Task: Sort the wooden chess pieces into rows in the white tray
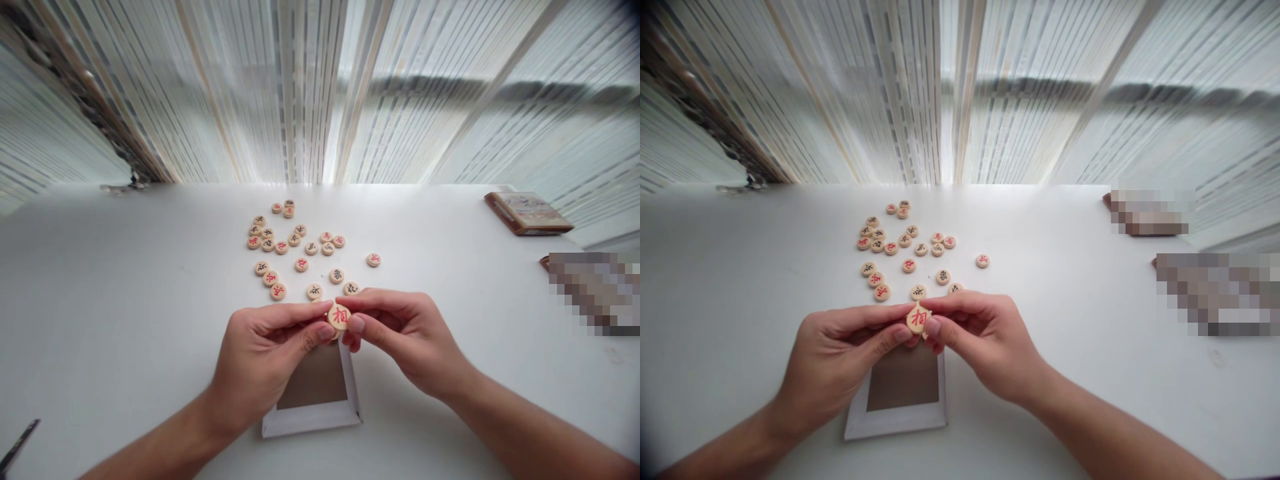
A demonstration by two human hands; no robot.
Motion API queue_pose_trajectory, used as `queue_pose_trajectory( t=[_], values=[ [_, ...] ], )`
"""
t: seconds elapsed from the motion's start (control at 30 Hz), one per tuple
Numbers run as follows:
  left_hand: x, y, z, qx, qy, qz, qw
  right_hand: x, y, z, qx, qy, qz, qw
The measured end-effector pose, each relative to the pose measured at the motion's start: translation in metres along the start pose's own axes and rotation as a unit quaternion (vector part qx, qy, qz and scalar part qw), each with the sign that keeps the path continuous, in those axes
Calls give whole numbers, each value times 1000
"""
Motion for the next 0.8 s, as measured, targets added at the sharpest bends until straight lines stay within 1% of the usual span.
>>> queue_pose_trajectory(
  t=[0.17, 0.33, 0.47, 0.57, 0.7, 0.8],
  values=[
    [-1, 0, -2, 15, -23, 18, 999, -5, -3, -1, 11, 44, -33, 998],
    [-3, 0, -3, 38, -22, 22, 999, -5, -1, 0, 15, 53, -56, 997],
    [-4, 0, -3, 26, -3, 0, 1000, -2, 1, 0, 12, 51, -36, 998],
    [-4, -1, -2, 4, 21, -35, 999, 0, 2, -1, 30, 50, -19, 998],
    [-1, -3, 1, -14, 32, -73, 997, 1, 1, 0, 62, 70, 6, 996],
    [1, -3, 2, -8, 30, -91, 995, 1, 1, 0, 67, 92, 12, 993]
  ],
)
Point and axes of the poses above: each hand's wrist, its own z-axis away from the middle knuckle, its own y-axis out of the palm, x = y × z, the point moved 2 cm from there along -z, towards the middle knuckle, and after that the axes turned 11 degrees about -y, right-handed, at the moved point
